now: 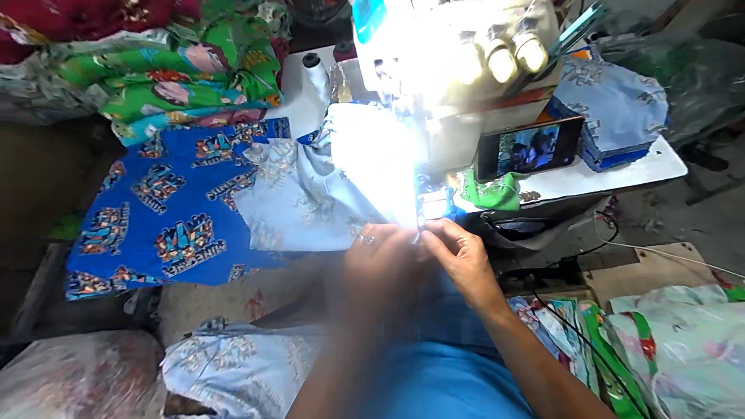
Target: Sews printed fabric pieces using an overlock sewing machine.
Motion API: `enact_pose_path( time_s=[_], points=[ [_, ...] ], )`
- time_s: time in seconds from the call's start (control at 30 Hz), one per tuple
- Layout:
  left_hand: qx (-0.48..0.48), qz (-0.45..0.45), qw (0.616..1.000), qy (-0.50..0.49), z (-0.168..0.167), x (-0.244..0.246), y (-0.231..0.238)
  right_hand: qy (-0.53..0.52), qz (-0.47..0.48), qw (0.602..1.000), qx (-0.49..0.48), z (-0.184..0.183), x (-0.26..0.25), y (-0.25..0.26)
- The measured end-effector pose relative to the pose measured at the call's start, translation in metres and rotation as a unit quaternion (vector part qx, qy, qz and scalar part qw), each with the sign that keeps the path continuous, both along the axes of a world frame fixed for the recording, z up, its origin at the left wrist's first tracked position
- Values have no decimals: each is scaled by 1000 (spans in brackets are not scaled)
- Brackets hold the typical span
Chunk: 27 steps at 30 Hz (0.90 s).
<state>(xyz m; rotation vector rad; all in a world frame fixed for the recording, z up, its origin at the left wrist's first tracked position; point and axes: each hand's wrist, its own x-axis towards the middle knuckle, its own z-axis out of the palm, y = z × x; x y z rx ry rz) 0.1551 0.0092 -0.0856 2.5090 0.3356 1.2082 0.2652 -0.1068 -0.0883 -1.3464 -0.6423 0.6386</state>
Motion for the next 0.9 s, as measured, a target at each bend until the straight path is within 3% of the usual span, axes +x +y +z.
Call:
enact_pose_path(
  time_s=[0.5, 0.57, 0.67, 0.7, 0.77, 0.9],
  points=[
    [7, -16, 999, 47, -12, -8, -2, 31, 21, 999, 7, -7, 3, 2],
    [-28, -23, 998, 46, -17, -10, -1, 36, 15, 999, -4, -8, 3, 5],
    [-195, 6, 980, 43, -24, -17, -2, 59, 13, 998, 2, -12, 5, 8],
    [-278, 27, 959, 53, -25, -19, -2, 64, 12, 998, 2, -12, 5, 9],
    [-468, 33, 881, 63, -26, -20, -2, 68, 10, 998, -1, -12, 5, 8],
    [-732, 36, 678, -66, -20, -12, 1, 63, 9, 998, 3, -13, 6, 8]
  ],
)
